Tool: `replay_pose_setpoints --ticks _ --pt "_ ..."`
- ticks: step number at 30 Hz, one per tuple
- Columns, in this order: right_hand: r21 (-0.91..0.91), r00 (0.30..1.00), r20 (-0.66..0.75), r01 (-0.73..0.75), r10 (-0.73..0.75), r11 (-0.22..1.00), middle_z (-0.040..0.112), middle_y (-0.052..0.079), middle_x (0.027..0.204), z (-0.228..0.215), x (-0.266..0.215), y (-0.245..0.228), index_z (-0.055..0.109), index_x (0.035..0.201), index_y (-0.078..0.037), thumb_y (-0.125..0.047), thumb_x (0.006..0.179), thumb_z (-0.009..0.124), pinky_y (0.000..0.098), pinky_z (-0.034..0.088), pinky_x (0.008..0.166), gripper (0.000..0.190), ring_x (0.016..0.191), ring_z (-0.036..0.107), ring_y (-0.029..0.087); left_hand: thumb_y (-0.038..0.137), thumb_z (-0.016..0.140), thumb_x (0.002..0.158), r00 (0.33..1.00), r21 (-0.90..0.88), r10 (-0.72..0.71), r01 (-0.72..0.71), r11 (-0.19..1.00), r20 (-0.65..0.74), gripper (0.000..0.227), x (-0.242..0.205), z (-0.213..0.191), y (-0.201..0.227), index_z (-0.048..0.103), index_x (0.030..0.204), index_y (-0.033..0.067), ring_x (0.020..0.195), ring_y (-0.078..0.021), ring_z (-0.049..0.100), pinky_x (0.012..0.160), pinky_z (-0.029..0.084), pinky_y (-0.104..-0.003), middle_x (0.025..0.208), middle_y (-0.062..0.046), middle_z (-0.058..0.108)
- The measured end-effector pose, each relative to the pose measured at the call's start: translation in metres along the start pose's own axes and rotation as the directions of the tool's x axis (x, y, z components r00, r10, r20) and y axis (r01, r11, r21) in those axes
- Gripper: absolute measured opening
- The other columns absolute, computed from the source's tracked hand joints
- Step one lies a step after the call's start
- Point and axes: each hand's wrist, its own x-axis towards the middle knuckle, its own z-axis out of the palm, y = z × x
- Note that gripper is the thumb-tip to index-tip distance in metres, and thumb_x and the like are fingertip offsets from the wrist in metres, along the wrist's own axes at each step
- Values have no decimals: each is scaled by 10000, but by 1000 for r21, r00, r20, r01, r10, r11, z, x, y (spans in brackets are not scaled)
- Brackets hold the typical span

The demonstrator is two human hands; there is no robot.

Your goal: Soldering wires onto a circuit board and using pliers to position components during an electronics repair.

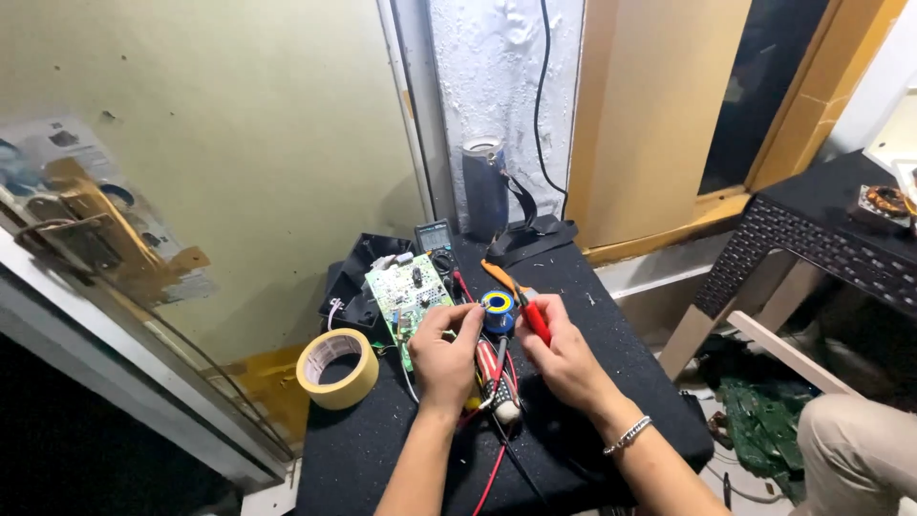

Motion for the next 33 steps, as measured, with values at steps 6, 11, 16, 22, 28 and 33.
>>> replay_pose_setpoints --ticks 6,11,16,22,28,33 --pt "-507 963 17 242 -271 828 738 167 779 7 -3 -1 682 1128 -159 -211 944 673 444 599 682 192 741 738 392 184 822 834 997 -25 -73 73 997 -16 80 0 0 4 846 897 139 662 -177 721 575 549 -297 748 -63 758" --pt "-568 908 130 398 -400 720 775 104 1086 -1 -3 17 612 1299 -122 -147 941 578 378 546 753 361 859 731 334 106 718 905 996 2 82 -82 997 26 111 0 -5 13 798 960 54 845 -177 731 782 595 -298 905 -79 772" --pt "-625 909 125 384 -398 680 749 131 1204 -3 -1 27 606 1330 -89 -145 893 555 420 549 823 443 981 726 359 110 730 896 996 23 82 -83 996 42 119 0 -4 9 800 979 63 841 -177 735 775 594 -309 908 -74 782" --pt "-631 936 59 304 -347 714 760 131 1163 -7 -2 27 621 1306 -125 -152 866 557 421 545 826 445 963 726 362 134 806 847 970 -62 -227 233 971 84 88 0 -4 21 823 917 84 737 -85 711 710 605 -234 805 -14 795" --pt "-659 952 19 242 -307 712 766 140 898 -8 -4 21 596 1242 -190 -150 834 572 453 520 677 411 746 694 408 150 810 833 983 57 -174 171 984 56 49 1 -3 9 840 865 128 735 -83 711 717 580 -249 798 14 794" --pt "-654 922 -23 278 -386 703 758 18 1187 -7 -5 16 645 1257 -187 -127 858 571 405 569 797 410 963 741 293 182 740 892 985 266 132 -158 951 113 88 -1 7 -18 808 915 133 871 -220 659 761 533 -368 858 -20 753"
